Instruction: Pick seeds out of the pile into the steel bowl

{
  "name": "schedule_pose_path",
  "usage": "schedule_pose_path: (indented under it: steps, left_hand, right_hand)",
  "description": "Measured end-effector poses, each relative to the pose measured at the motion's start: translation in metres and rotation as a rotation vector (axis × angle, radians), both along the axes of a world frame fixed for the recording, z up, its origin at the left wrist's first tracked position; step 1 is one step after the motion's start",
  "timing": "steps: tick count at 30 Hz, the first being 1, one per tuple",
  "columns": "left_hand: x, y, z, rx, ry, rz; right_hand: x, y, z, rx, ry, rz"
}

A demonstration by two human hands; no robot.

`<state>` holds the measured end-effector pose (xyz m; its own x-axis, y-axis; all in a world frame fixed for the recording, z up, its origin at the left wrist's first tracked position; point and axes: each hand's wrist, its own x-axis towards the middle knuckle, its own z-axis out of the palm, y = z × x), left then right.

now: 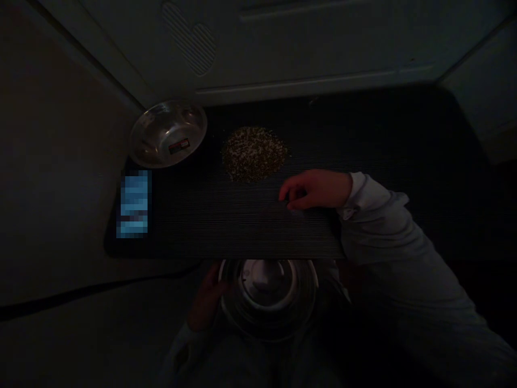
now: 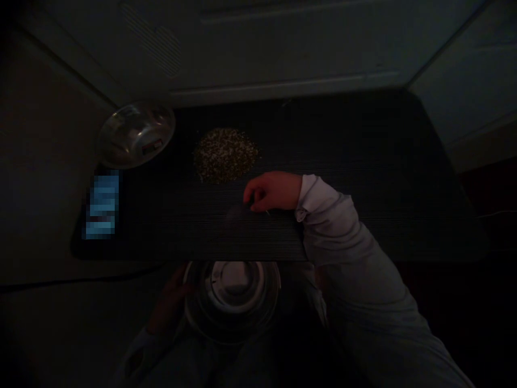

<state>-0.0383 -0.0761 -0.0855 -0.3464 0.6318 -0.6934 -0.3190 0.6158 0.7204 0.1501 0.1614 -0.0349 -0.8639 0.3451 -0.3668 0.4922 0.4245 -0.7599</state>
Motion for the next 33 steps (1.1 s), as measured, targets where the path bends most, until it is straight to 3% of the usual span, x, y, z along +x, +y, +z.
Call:
schedule_pose_path:
  steps: [13,23,33]
  left_hand:
    - [0.0003,0.0000,-0.0006,-0.010,-0.041,0.020]
    - [-0.0028,-0.0030,-0.0051,0.002,-0.017,-0.007]
    - [-0.0003,-0.0019,-0.0037,0.036,-0.051,0.023]
  right_hand:
    - [-0.0022,-0.0024,0.0028,0.017,-0.031,0.038]
    - [0.0025,0.0020,-0.0004,-0.136,0.036,-0.006]
    - [-0.0006,0.0007,0.0037,-0.161,-0.052,-0.001]
